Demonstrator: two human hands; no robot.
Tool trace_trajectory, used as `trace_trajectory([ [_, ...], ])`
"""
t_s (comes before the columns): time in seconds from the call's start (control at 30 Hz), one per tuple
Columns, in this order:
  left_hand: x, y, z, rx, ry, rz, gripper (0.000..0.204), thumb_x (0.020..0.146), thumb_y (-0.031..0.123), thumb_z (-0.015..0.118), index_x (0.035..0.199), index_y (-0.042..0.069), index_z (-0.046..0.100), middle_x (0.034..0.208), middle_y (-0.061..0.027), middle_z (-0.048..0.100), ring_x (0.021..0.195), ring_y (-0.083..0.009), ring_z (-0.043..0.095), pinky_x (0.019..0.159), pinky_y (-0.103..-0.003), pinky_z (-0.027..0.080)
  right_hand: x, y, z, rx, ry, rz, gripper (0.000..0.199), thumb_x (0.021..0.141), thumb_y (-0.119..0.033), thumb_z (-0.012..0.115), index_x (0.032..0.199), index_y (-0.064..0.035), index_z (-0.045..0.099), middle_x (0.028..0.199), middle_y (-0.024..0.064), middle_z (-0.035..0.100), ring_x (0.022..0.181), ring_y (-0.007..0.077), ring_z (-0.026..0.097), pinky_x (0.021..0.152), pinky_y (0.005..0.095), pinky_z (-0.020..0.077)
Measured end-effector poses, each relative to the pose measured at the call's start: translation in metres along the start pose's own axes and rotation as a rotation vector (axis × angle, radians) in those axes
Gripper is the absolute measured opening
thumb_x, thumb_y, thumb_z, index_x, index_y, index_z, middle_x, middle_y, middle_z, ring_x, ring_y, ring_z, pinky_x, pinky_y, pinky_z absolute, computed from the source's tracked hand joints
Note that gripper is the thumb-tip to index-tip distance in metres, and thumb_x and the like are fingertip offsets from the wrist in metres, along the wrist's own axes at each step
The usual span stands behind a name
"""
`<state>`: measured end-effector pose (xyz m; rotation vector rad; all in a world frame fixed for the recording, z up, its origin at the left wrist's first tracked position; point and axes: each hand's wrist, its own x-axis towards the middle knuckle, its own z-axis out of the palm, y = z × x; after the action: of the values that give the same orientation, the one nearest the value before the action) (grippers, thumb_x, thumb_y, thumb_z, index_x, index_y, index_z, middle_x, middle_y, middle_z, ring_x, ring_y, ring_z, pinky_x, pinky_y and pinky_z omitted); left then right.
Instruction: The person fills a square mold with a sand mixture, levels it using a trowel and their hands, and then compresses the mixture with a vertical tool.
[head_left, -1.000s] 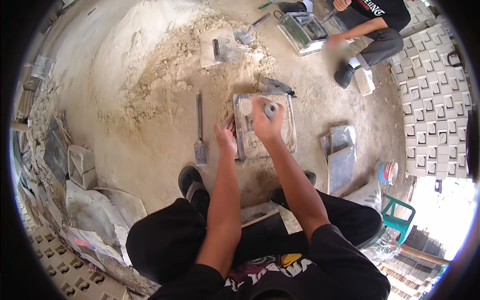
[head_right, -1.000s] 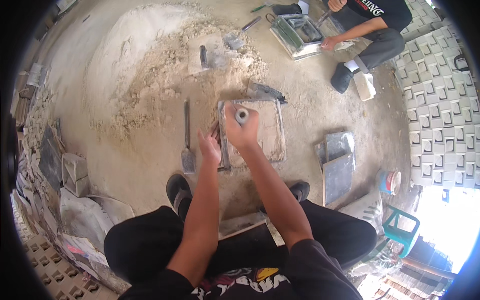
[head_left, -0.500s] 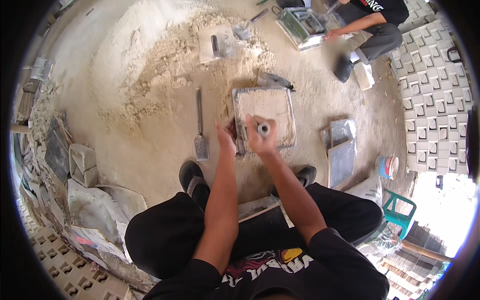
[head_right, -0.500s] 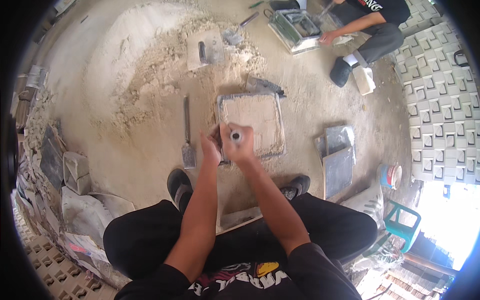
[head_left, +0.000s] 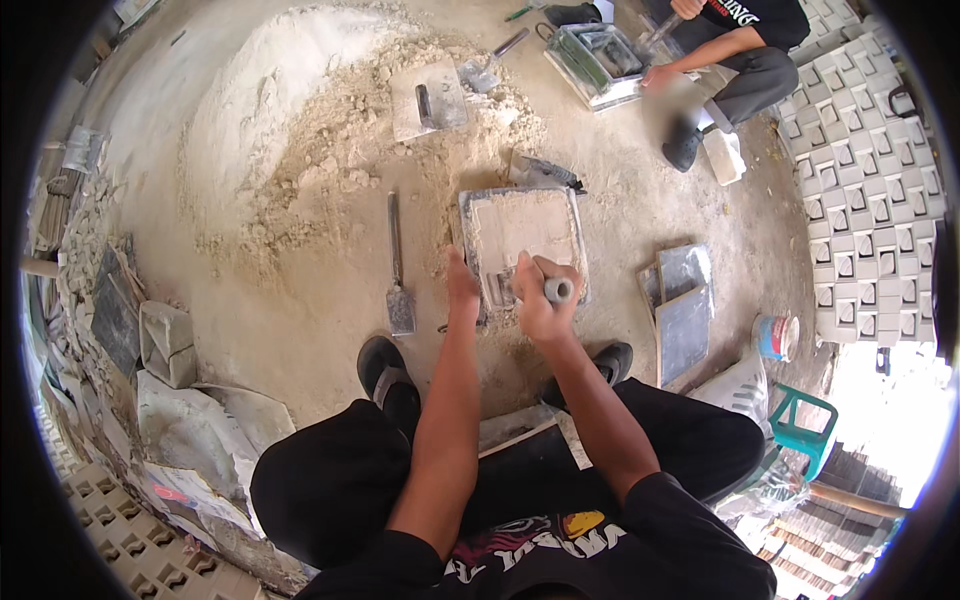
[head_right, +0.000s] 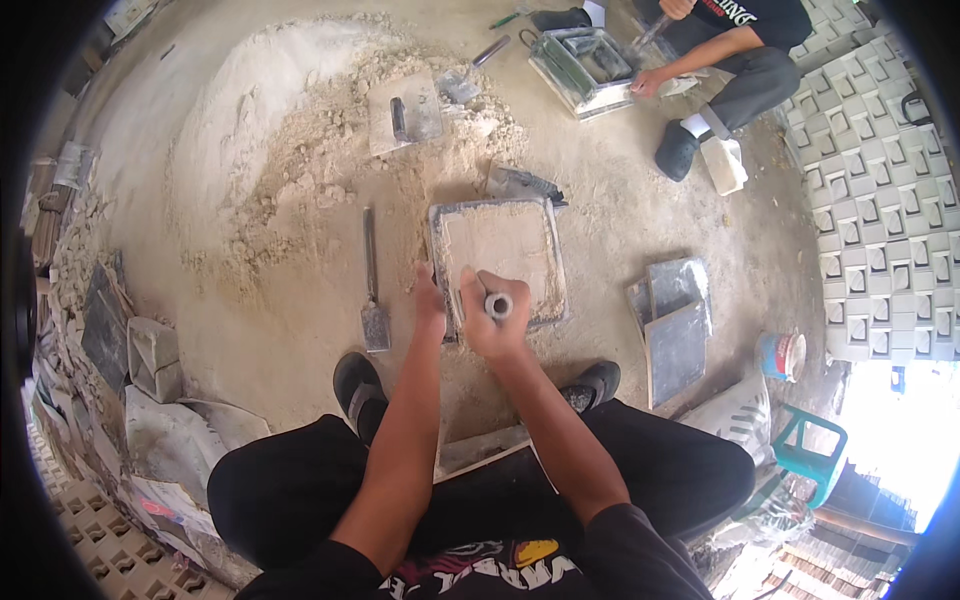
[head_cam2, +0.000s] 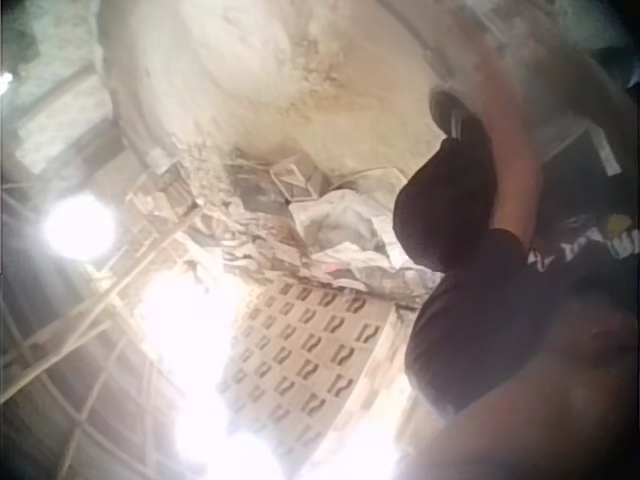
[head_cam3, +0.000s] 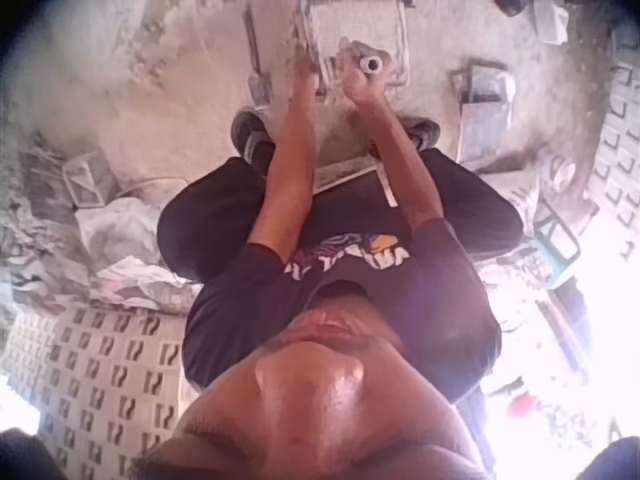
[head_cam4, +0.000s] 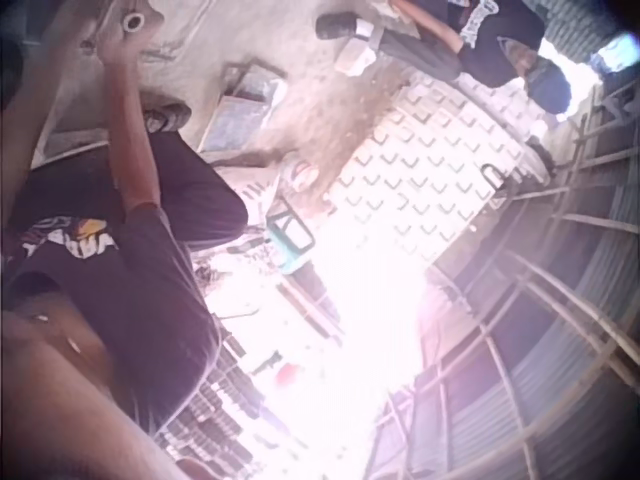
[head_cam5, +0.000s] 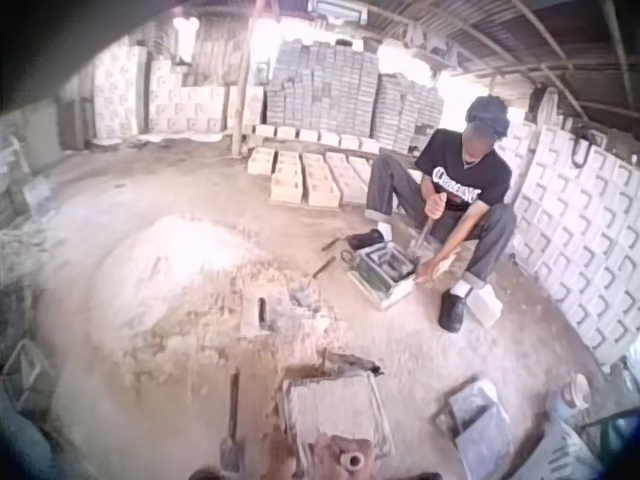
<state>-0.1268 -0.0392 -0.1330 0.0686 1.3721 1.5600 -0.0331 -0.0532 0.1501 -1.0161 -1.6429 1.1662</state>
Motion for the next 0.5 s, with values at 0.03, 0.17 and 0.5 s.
trace_trajectory([
  [0.03,-0.010,0.003,0.006,0.091,0.065,0.040,0.070,0.102,0.056,0.022,0.136,0.002,0.050,0.132,-0.0118,0.057,0.117,-0.0222,0.054,0.105,-0.034,0.036,-0.005,0.002,-0.004,-0.025,-0.006,-0.051,0.041,0.093,-0.010,0.056,0.054,-0.0048,0.045,0.051,-0.0041,0.043,0.048,0.0045,0.035,0.042,0.0274,0.0253],
  [0.17,-0.046,0.045,0.035,-0.107,-0.100,0.035,0.074,0.104,0.052,0.020,0.140,-0.009,0.041,0.142,-0.0211,0.047,0.133,-0.0269,0.043,0.111,-0.034,0.028,0.008,0.003,0.004,-0.071,0.059,0.000,0.045,0.094,-0.011,0.058,0.052,-0.0040,0.042,0.049,-0.0031,0.043,0.047,0.0057,0.033,0.043,0.0279,0.0247],
  [0.5,-0.045,0.074,0.065,0.544,0.153,0.258,0.070,0.103,0.050,0.023,0.105,-0.008,0.063,0.102,-0.0299,0.065,0.100,-0.0438,0.061,0.086,-0.048,0.045,0.059,0.025,0.009,0.023,0.092,0.060,0.040,0.093,-0.010,0.056,0.055,-0.0043,0.044,0.052,-0.0035,0.043,0.048,0.0049,0.035,0.043,0.0283,0.0247],
])
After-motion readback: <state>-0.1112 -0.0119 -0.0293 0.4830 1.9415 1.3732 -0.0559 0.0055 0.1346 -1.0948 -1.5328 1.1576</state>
